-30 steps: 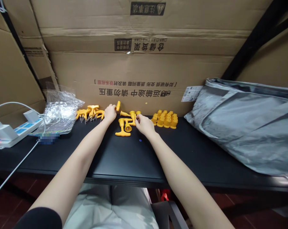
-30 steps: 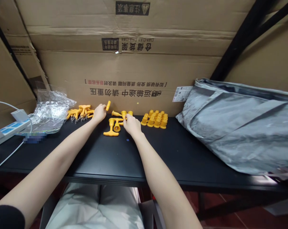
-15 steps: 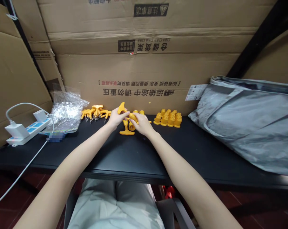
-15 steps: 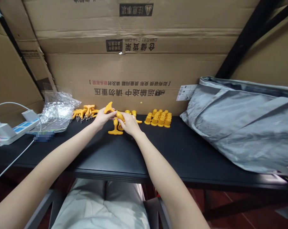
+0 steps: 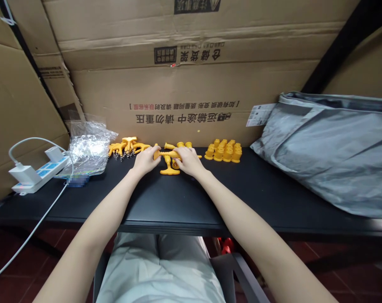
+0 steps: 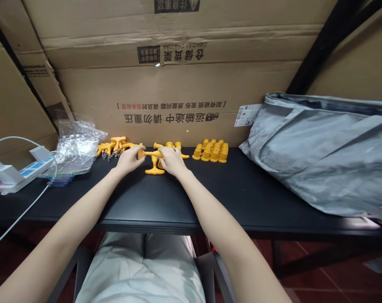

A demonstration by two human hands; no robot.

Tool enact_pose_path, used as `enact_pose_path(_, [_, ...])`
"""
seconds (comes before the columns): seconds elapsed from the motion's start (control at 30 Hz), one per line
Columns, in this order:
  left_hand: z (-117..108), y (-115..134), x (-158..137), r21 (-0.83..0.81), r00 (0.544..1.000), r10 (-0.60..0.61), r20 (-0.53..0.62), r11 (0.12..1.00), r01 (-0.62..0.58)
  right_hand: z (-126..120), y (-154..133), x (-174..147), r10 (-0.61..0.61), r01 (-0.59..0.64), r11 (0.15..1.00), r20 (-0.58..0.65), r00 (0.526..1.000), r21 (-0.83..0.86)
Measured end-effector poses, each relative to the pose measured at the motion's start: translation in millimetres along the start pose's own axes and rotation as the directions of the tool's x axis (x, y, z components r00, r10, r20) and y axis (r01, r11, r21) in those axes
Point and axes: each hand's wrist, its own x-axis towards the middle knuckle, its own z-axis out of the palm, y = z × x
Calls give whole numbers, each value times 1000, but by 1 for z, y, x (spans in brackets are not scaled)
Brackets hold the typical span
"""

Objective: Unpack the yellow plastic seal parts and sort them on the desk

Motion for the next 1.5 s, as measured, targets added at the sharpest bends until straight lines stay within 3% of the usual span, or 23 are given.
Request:
enact_pose_path(0.43, [-4,2,1,101,997,-63,40,993,59,-4,-4,3,-29,31,998,32,999,-57])
enact_pose_path(1.5, [-7,11,-1,109,996,-73,42,992,68,-6,-4,1,-14,15,999,26,1000,-42])
